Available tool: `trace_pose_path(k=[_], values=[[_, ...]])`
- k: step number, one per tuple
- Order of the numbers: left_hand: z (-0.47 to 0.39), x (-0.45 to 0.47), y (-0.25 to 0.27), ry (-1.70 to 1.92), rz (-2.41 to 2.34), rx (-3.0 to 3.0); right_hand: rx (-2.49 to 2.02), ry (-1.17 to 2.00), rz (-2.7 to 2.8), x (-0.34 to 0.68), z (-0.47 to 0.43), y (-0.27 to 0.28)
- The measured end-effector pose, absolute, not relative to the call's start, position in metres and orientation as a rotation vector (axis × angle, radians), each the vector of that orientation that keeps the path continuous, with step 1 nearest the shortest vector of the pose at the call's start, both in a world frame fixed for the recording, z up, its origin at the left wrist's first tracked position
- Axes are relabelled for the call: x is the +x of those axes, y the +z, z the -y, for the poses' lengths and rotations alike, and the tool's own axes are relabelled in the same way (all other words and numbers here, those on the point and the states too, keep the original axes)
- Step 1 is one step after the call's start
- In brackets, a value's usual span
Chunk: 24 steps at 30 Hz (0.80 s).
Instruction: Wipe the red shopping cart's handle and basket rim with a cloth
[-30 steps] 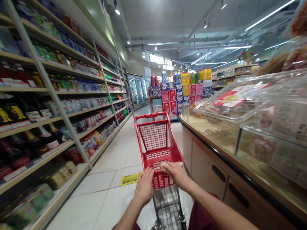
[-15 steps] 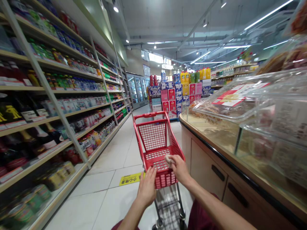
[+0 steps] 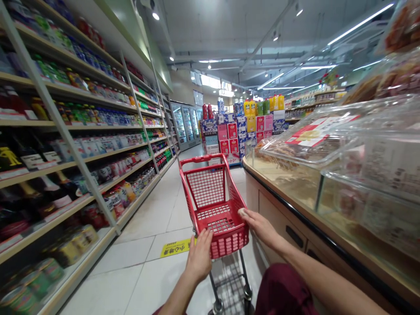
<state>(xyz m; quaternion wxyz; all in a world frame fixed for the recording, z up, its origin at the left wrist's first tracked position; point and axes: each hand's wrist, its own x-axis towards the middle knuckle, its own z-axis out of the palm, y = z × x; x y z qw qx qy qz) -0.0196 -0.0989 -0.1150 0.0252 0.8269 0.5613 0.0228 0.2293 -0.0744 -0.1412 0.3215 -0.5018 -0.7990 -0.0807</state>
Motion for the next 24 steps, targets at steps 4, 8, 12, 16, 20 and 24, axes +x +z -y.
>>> trace_pose_path(k=[4,8,12,16,20,24], values=[[0.099,-0.019,-0.116,0.09,-1.715,2.554,-1.15,-0.263,2.039,0.18,0.09,-0.162],[0.102,-0.024,-0.11,0.05,-1.736,2.544,-1.12,-0.305,2.074,0.188,0.088,-0.164],[0.103,-0.021,-0.108,0.035,-1.754,2.531,-1.401,-0.278,1.895,0.206,0.083,-0.155],[0.104,-0.019,-0.11,0.032,-1.763,2.541,-1.278,-0.24,1.97,0.174,0.088,-0.159],[0.104,-0.023,-0.112,0.025,-1.776,2.549,-1.277,-0.272,1.991,0.187,0.085,-0.161],[0.102,-0.022,-0.116,0.055,-1.772,2.553,-1.35,-0.279,1.84,0.198,0.084,-0.163]])
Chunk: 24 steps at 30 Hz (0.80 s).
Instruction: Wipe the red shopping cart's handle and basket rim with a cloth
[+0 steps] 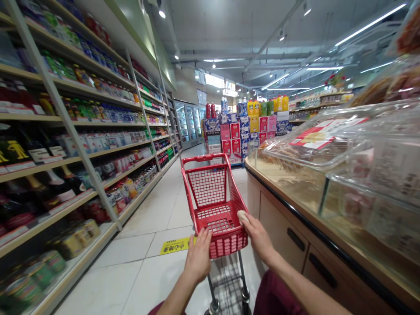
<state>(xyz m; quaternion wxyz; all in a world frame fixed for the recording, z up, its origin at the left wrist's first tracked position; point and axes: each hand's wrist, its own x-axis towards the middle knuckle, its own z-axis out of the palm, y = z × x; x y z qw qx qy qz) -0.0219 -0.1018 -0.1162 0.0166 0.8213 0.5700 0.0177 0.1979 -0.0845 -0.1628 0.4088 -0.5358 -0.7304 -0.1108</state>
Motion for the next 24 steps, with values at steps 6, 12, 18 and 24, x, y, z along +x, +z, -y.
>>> trace_pose_path(k=[6,12,18,24], values=[[0.1,-0.022,-0.119,0.059,-1.752,2.562,-1.098,-0.283,1.965,0.152,0.09,-0.174],[0.101,-0.023,-0.122,0.111,-1.737,2.58,-1.425,-0.306,1.761,0.201,0.086,-0.17],[0.102,-0.019,-0.123,0.13,-1.741,2.576,-1.193,-0.25,1.918,0.156,0.091,-0.172],[0.108,-0.014,-0.125,0.166,-1.788,2.535,-1.313,-0.192,1.751,0.184,0.099,-0.164]])
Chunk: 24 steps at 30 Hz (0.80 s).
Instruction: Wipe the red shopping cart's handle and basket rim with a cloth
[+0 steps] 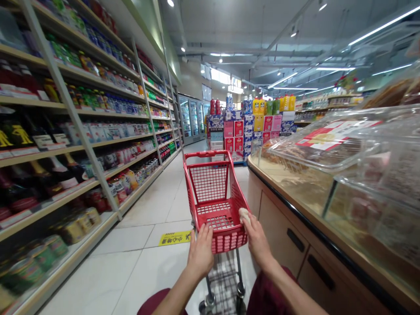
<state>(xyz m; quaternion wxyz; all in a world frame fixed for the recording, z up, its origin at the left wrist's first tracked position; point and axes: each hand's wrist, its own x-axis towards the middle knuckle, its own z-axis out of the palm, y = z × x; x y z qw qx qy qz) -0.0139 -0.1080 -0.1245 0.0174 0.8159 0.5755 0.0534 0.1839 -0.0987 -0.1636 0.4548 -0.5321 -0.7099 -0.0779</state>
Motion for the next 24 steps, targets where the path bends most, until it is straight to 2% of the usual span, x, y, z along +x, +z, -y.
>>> trace_pose_path(k=[5,7,12,17,24], values=[[0.103,-0.012,-0.108,0.154,-1.73,2.52,-1.085,0.024,1.824,0.153,0.11,-0.149],[0.093,-0.019,-0.098,0.183,-1.699,2.558,-1.133,0.071,1.711,0.156,0.109,-0.141],[0.064,-0.039,-0.083,0.158,-1.479,2.798,-1.486,-0.093,1.723,0.187,0.098,-0.153],[0.054,-0.036,-0.085,0.161,-1.462,2.865,-1.528,-0.231,1.837,0.198,0.077,-0.186],[0.058,0.03,-0.097,0.196,-1.518,2.801,-1.468,-0.023,1.878,0.24,0.042,-0.174]])
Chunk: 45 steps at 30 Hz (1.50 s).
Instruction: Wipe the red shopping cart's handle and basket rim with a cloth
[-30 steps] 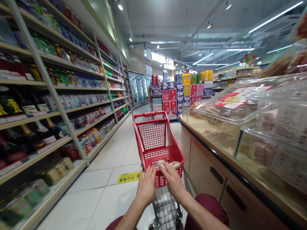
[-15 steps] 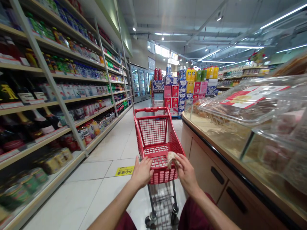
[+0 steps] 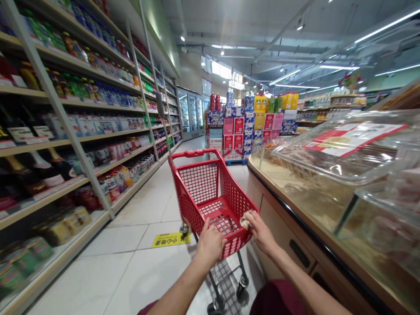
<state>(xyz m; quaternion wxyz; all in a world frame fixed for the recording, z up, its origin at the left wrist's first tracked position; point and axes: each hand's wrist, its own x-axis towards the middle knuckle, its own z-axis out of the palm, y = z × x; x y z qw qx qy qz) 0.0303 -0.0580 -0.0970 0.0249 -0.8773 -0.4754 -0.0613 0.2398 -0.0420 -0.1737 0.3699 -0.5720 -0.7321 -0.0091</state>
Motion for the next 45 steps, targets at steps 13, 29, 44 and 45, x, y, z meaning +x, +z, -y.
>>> trace_pose_path(k=[13,29,44,45], values=[[0.007,-0.01,-0.082,-0.271,1.549,-2.611,-1.402,0.086,1.768,0.241,0.052,-0.155],[0.0,-0.031,-0.063,-0.33,1.621,-2.526,-1.368,0.32,1.506,0.239,0.074,-0.145],[-0.004,-0.017,-0.065,-0.509,1.447,-2.514,-1.466,0.053,1.656,0.177,0.047,-0.137],[-0.004,-0.017,-0.066,-0.517,1.433,-2.522,-1.478,0.035,1.687,0.185,0.043,-0.135]])
